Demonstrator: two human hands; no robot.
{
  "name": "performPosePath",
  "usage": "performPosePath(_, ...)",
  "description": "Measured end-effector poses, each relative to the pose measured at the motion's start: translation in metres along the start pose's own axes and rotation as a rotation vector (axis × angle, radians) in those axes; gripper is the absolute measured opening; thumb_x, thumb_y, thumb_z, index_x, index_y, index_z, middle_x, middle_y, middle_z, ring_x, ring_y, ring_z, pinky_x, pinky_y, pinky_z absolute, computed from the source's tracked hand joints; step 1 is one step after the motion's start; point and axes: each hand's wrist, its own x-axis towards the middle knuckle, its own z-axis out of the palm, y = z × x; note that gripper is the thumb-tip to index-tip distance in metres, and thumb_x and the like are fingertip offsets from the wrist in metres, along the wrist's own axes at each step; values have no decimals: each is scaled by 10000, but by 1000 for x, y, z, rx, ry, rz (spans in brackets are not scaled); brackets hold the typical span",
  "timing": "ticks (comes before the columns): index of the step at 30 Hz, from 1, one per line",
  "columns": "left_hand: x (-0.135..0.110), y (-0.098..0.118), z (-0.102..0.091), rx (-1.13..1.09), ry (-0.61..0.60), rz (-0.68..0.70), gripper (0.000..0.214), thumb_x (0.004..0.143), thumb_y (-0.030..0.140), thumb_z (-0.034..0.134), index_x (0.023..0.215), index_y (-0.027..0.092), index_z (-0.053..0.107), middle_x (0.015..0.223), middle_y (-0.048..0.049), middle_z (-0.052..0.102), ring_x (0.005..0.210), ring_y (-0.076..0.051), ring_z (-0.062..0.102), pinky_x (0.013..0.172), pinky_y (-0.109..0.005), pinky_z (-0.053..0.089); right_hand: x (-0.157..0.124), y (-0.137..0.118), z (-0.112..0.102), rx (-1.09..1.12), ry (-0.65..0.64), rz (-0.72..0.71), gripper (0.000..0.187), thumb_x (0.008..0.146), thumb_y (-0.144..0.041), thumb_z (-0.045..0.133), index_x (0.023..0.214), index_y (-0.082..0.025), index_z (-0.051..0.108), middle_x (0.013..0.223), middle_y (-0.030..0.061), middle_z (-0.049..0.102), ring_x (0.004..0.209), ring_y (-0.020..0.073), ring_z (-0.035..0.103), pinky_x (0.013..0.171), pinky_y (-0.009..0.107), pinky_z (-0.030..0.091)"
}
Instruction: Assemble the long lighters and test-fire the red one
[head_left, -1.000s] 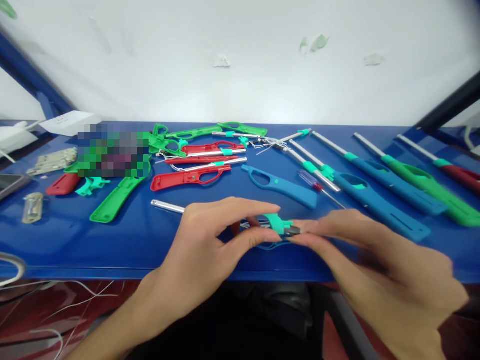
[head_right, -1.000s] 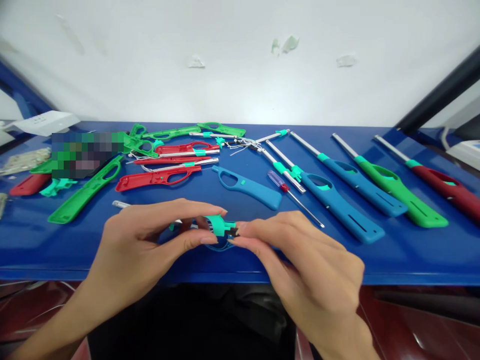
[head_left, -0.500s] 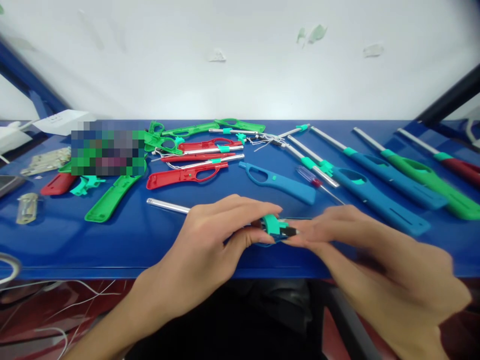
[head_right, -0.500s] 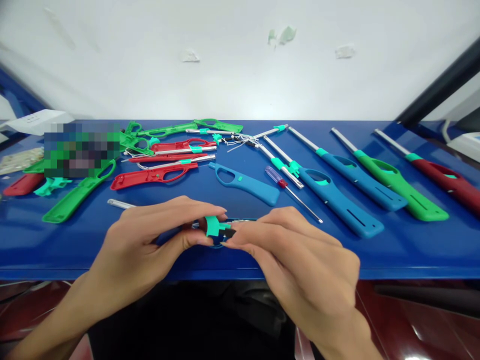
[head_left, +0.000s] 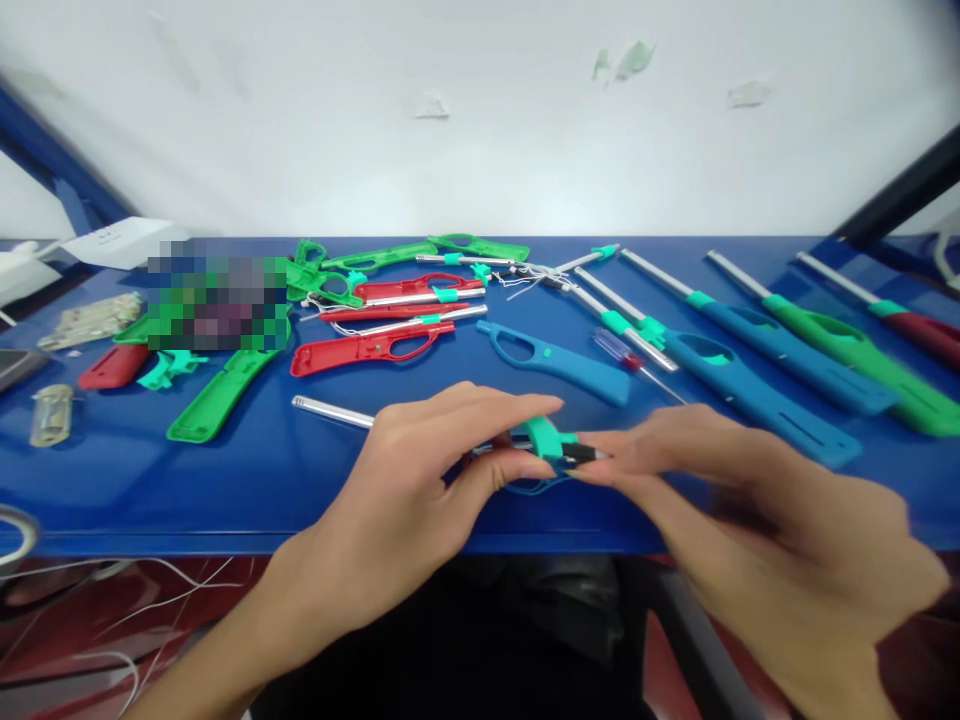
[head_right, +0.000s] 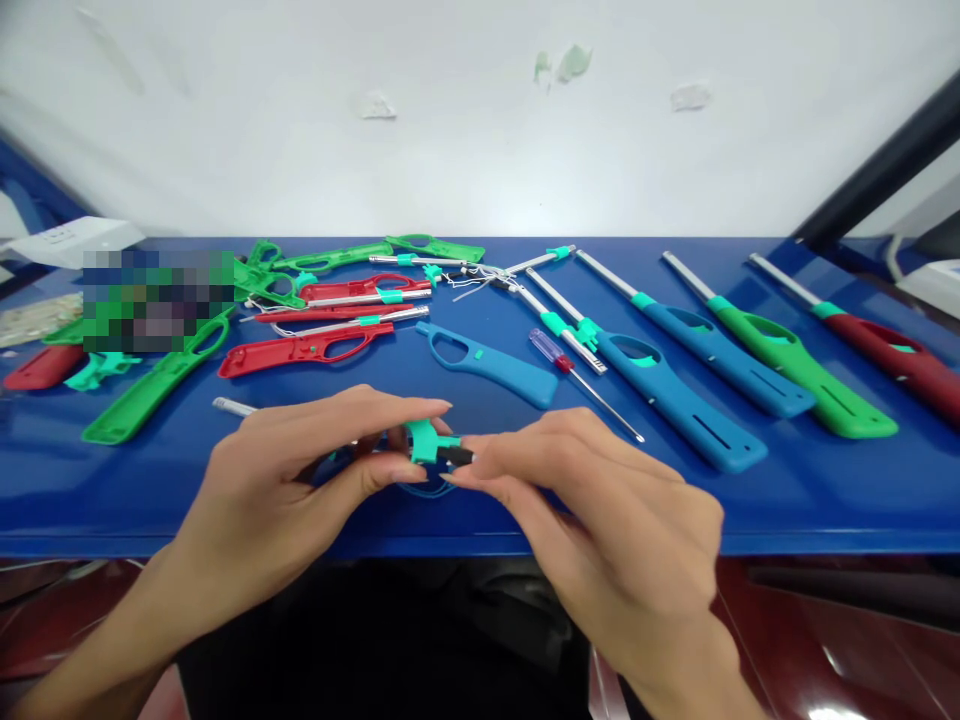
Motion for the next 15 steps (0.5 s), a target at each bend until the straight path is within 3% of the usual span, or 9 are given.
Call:
performPosePath(5,-1,-2,4,-1,20,26,290,1077,179,876,1362,201,825,1246,-41,905,1131,-188,852,1016,-269,700,-5,0,-1,-164,12,2,93,1109,-392,804,1035,-426,850,923,-87,894,429,151,624,488,383,595)
performPosePath(10,-1,-3,4,-12,26,85,304,1085,111,840,1374,205,834,1186,-44,916,1029,-175,838,910,-257,700,-6,2,-5,-80,-37,37,168,1101,-293,787,1048,-443,839,957,-76,897,682,217,822,552,384,632)
performPosePath(15,-1,-5,1,-64,6,88,352,1065,55,835,1362,242,863,1028,-14,913,920,-168,833,809,-250,701,-3,0,-14,-41,-122,57,265,1091,-227,744,1066,-452,882,980,-102,902,749,199,856,595,315,677)
